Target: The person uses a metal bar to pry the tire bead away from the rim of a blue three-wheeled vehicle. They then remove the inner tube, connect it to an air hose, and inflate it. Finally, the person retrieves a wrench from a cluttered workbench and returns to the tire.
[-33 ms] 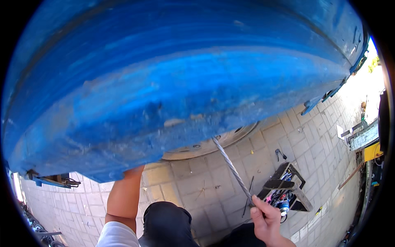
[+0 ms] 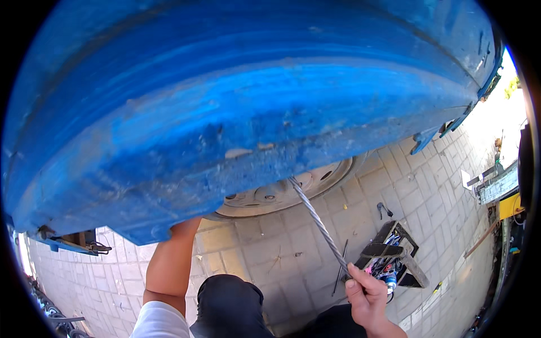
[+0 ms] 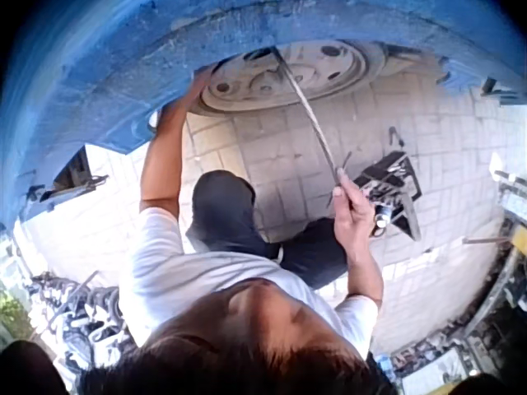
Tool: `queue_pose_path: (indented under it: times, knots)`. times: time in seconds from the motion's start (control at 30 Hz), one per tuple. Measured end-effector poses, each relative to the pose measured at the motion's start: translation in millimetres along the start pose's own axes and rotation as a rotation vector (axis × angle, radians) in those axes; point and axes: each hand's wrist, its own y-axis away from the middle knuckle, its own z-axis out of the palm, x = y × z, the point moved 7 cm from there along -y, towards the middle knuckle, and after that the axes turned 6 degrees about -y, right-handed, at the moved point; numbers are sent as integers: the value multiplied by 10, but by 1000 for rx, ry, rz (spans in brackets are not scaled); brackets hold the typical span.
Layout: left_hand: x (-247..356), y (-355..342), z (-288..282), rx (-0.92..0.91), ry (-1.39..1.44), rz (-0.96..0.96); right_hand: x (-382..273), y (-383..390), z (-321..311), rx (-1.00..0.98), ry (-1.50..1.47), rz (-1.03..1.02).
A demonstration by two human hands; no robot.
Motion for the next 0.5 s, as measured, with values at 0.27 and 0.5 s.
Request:
queue_pose_path:
  times: [0.27,0.5]
  knots:
    - [173,-472,-564,-115,643,-400,27,223,-560,122,1,103]
    - [-99,147,-333,-132,580,-524,-451,366,-1088,244,521,-235]
